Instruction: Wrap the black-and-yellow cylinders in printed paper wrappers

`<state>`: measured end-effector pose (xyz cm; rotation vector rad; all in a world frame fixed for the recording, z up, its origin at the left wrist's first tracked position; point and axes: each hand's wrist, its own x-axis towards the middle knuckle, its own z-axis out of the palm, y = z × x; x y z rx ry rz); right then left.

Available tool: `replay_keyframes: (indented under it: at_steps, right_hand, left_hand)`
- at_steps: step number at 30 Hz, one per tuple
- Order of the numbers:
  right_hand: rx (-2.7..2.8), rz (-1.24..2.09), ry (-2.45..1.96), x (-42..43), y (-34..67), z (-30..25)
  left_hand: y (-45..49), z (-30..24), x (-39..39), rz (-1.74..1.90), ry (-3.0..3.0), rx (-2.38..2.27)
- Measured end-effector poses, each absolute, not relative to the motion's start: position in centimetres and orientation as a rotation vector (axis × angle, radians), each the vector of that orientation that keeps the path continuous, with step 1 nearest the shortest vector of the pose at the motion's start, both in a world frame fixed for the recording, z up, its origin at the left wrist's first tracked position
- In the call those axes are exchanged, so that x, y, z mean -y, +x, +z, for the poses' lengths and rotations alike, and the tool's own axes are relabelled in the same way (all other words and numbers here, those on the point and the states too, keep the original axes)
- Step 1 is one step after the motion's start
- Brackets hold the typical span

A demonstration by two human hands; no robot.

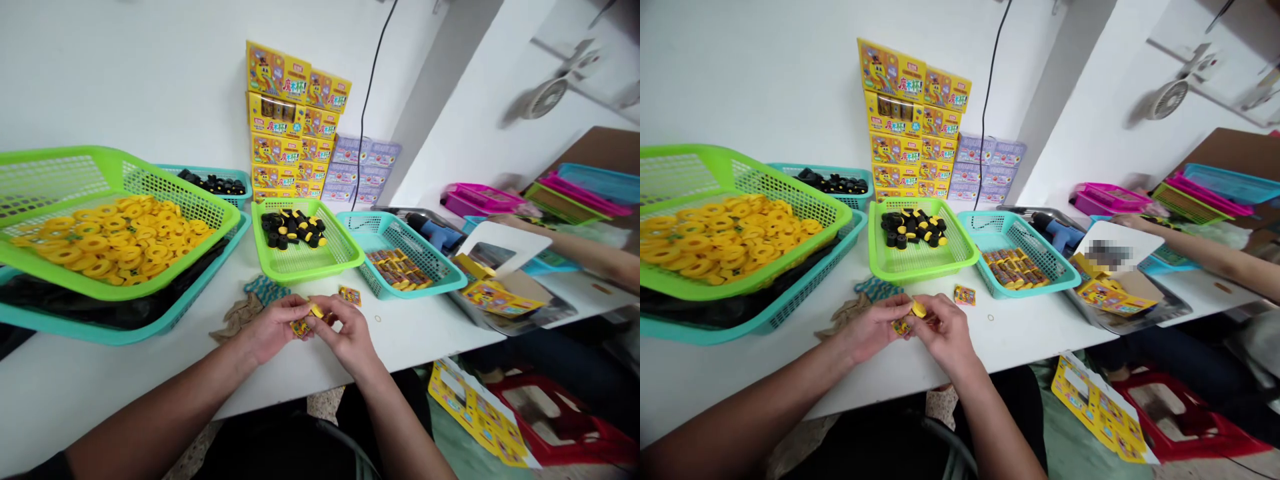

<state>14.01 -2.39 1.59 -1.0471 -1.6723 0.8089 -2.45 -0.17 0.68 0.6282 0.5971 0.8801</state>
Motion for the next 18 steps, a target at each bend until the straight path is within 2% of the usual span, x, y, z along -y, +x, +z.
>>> replay_keyframes:
  at_steps: [4,9,11,18]
  right_hand:
    - [1.669,0.755,-1.093,2.2,13.9,1.0]
    - [1.711,0.158,-1.044,2.7,13.6,0.5]
    - [1.817,0.043,-0.973,3.1,13.4,0.5]
    - [1.783,0.185,-1.042,3.2,12.6,-0.2]
  left_hand:
    - [-2.3,0.9,0.1,0.897,0.622,-0.657]
    - [-2.2,0.4,-0.3,0.854,0.595,-0.727]
    - [-2.3,0.3,-0.3,0.861,0.585,-0.707]
    - [-2.6,1.0,-0.6,1.018,0.458,-0.678]
